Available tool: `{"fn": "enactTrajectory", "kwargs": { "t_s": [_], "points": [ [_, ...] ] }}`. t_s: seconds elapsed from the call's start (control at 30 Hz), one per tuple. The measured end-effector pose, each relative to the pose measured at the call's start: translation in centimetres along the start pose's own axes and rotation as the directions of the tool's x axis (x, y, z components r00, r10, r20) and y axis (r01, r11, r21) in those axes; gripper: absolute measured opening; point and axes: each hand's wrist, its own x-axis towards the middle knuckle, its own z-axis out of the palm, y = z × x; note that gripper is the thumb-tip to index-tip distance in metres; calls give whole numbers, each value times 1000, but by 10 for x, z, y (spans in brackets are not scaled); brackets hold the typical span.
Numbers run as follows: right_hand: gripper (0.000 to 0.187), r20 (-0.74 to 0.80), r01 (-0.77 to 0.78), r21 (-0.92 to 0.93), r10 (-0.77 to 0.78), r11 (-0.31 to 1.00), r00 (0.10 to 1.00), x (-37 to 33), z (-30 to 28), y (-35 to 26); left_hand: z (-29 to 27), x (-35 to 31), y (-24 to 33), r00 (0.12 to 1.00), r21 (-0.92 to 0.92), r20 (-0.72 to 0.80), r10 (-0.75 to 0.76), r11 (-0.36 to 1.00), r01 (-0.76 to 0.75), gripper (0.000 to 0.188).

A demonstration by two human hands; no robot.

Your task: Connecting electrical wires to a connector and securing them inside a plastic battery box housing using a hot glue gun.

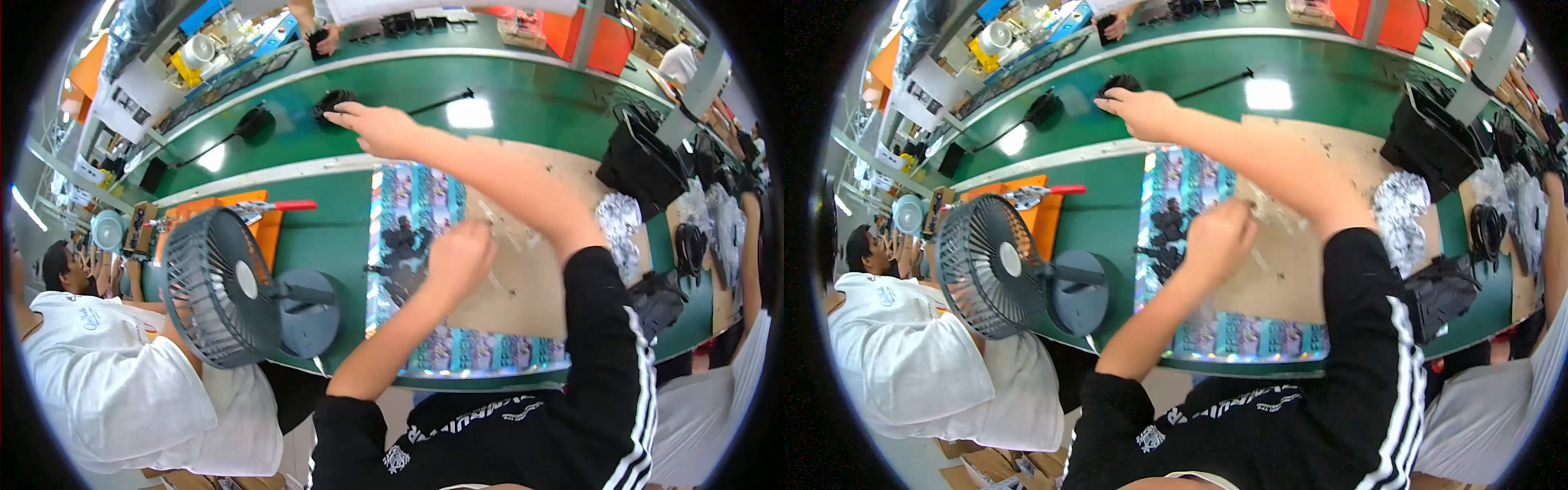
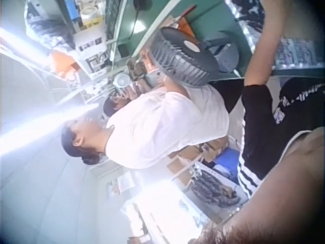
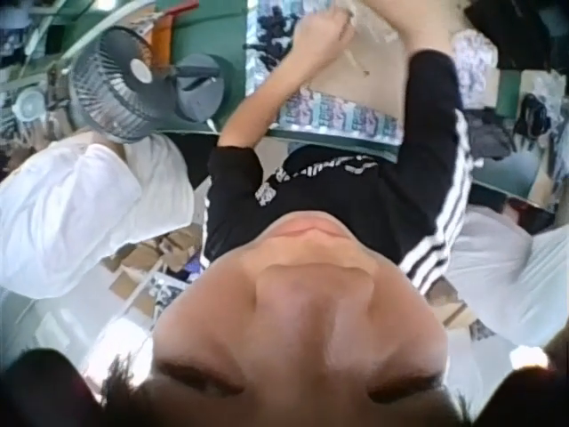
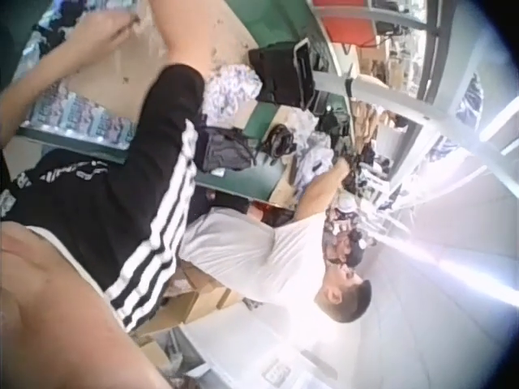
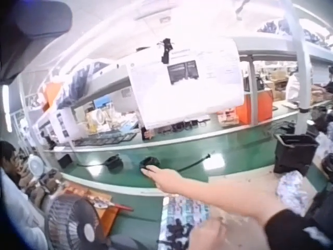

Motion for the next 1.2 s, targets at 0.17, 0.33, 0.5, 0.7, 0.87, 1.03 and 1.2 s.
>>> {"fn": "enactTrajectory", "kwargs": {
  "t_s": [0.17,0.33,0.5,0.7,0.87,1.03,1.2],
  "points": [
    [83,165,-174,-136,196,975,967,71,105,41,26,-25,-16,900,92,436,-31,996,-10,13],
    [84,288,-339,-155,370,928,883,93,113,78,104,-55,-26,943,-804,249,-222,494,329,24],
    [54,354,-387,-310,483,869,801,79,98,78,45,-27,-14,991,-539,95,-96,832,132,28],
    [35,234,-152,-89,169,984,957,8,2,45,30,-2,-64,690,-597,724,6,-495,631,45],
    [27,253,11,223,-69,975,965,-101,-111,-47,1,28,-61,793,-710,595,-130,-548,442,55],
    [31,270,165,100,-187,981,944,-202,-156,-107,-22,78,-37,654,-436,700,289,-553,710,60],
    [34,488,45,144,-110,989,866,-255,-164,-159,-12,118,-72,753,-680,597,-277,-673,292,19]
  ]
}}
